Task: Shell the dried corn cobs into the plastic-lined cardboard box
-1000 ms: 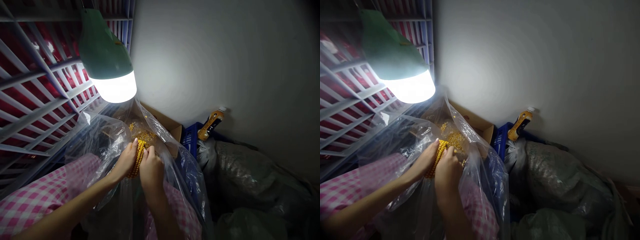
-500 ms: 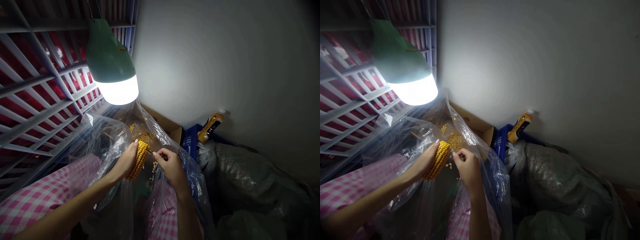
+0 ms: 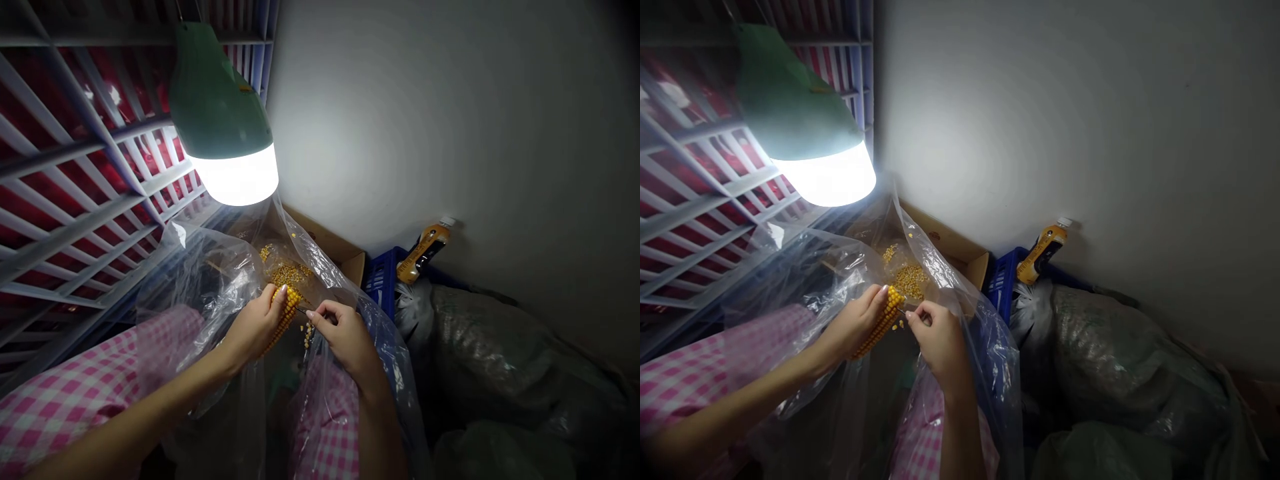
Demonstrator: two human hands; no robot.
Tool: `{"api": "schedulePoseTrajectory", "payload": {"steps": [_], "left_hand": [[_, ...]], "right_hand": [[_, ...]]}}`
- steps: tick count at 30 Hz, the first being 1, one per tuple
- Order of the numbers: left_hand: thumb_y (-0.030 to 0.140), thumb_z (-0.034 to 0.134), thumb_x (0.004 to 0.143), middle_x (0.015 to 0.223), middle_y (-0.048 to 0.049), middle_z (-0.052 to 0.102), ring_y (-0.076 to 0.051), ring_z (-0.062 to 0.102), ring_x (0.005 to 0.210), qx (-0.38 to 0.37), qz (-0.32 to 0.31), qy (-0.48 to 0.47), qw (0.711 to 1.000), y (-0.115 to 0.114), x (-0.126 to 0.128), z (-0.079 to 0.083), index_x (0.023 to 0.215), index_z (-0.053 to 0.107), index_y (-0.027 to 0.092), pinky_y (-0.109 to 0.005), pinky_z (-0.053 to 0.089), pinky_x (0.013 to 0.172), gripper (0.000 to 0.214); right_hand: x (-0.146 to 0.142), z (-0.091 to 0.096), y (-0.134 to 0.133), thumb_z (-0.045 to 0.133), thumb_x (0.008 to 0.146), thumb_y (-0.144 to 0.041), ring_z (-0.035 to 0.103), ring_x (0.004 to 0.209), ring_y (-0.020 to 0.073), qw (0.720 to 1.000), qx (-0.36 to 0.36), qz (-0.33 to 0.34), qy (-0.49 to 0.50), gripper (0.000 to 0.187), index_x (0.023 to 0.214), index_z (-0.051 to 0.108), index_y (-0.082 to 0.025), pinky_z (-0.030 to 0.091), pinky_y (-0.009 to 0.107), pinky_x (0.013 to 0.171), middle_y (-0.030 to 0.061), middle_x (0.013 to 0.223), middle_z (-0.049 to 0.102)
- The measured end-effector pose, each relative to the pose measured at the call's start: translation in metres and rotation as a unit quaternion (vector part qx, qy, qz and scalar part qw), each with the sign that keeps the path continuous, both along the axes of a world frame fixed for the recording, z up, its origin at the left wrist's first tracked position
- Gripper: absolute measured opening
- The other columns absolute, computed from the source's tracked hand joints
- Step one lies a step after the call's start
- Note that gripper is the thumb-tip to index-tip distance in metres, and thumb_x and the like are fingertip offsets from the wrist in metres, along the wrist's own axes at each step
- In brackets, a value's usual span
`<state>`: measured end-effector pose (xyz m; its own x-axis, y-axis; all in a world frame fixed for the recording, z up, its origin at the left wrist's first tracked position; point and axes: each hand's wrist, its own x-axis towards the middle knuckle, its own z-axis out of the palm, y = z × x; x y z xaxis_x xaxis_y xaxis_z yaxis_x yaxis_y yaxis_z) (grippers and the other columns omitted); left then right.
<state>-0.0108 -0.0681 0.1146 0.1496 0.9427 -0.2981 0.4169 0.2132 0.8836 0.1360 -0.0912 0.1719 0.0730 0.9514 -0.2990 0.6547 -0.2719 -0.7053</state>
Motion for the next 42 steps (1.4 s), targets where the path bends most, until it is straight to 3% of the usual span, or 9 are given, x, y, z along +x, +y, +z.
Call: {"api": "schedulePoseTrajectory", "payload": {"steps": [7, 11, 14, 21, 27, 31, 35, 42], "left_hand": [[0.052, 0.028, 0.084, 0.06, -0.0007, 0.053, -0.022, 0.052, 0.058, 0.018, -0.012, 0.088, 0.996, -0.001, 0.0, -0.003, 0.072, 0.041, 0.024, -0.026, 0.026, 0.055, 0.033], [0.056, 0.025, 0.084, 0.062, -0.0012, 0.054, -0.023, 0.053, 0.062, 0.004, 0.032, 0.037, 0.999, 0.003, 0.0, -0.01, 0.072, 0.042, 0.023, -0.028, 0.032, 0.06, 0.039], [0.058, 0.024, 0.082, 0.062, -0.0005, 0.053, -0.022, 0.053, 0.065, -0.011, 0.06, 0.002, 0.998, 0.006, 0.0, -0.018, 0.07, 0.041, 0.022, -0.031, 0.035, 0.066, 0.041], [0.06, 0.034, 0.078, 0.069, -0.0012, 0.056, -0.021, 0.053, 0.071, -0.066, 0.119, -0.061, 0.989, 0.01, 0.004, -0.022, 0.075, 0.046, 0.019, -0.031, 0.037, 0.067, 0.043], [0.059, 0.039, 0.077, 0.077, -0.0024, 0.057, -0.019, 0.054, 0.073, -0.105, 0.168, -0.163, 0.967, 0.009, 0.004, -0.013, 0.085, 0.051, 0.017, -0.03, 0.042, 0.066, 0.044], [0.057, 0.047, 0.074, 0.075, -0.0018, 0.058, -0.017, 0.057, 0.066, -0.214, 0.163, -0.306, 0.913, 0.008, 0.003, 0.0, 0.092, 0.051, 0.018, -0.028, 0.046, 0.058, 0.043], [0.061, 0.048, 0.072, 0.068, -0.0009, 0.057, -0.015, 0.055, 0.055, -0.289, 0.144, -0.366, 0.873, 0.008, 0.0, 0.006, 0.09, 0.054, 0.019, -0.027, 0.046, 0.049, 0.046], [0.06, 0.049, 0.072, 0.071, -0.0033, 0.061, -0.016, 0.058, 0.058, -0.266, 0.081, -0.375, 0.884, 0.008, -0.001, -0.003, 0.088, 0.057, 0.016, -0.026, 0.046, 0.052, 0.047]], "right_hand": [[-0.023, -0.009, 0.001, 0.047, 0.078, -0.025, 0.043, 0.05, 0.0101, 0.992, 0.034, 0.009, -0.125, 0.022, 0.057, 0.052, -0.018, 0.022, 0.022, 0.048, -0.0016, 0.052, 0.052], [-0.05, -0.017, -0.006, 0.038, 0.086, -0.022, 0.056, 0.058, 0.0155, 0.973, 0.036, -0.032, -0.228, 0.022, 0.077, 0.058, -0.019, 0.024, 0.024, 0.05, 0.0048, 0.069, 0.065], [-0.063, -0.023, -0.009, 0.031, 0.088, -0.016, 0.061, 0.062, 0.0186, 0.957, 0.014, -0.027, -0.288, 0.026, 0.091, 0.057, -0.018, 0.026, 0.025, 0.049, 0.0076, 0.077, 0.066], [-0.064, -0.029, -0.003, 0.029, 0.09, -0.02, 0.063, 0.065, 0.0199, 0.952, 0.023, -0.02, -0.305, 0.026, 0.089, 0.055, -0.019, 0.027, 0.026, 0.049, 0.0073, 0.08, 0.067], [-0.064, -0.03, 0.002, 0.032, 0.088, -0.023, 0.061, 0.064, 0.0189, 0.97, 0.042, -0.056, -0.235, 0.023, 0.086, 0.054, -0.019, 0.027, 0.025, 0.05, 0.0059, 0.075, 0.066], [-0.048, -0.023, 0.003, 0.036, 0.086, -0.029, 0.057, 0.063, 0.0147, 0.988, 0.081, -0.081, -0.102, 0.023, 0.075, 0.053, -0.019, 0.031, 0.022, 0.053, 0.0025, 0.072, 0.064], [-0.03, -0.018, 0.003, 0.041, 0.083, -0.033, 0.05, 0.056, 0.0106, 0.994, 0.086, -0.065, -0.021, 0.025, 0.065, 0.05, -0.018, 0.03, 0.02, 0.052, -0.0019, 0.06, 0.056], [-0.016, -0.014, 0.003, 0.044, 0.081, -0.035, 0.044, 0.053, 0.0089, 0.996, 0.081, -0.044, 0.019, 0.027, 0.062, 0.048, -0.017, 0.028, 0.018, 0.049, -0.0036, 0.056, 0.049]]}}
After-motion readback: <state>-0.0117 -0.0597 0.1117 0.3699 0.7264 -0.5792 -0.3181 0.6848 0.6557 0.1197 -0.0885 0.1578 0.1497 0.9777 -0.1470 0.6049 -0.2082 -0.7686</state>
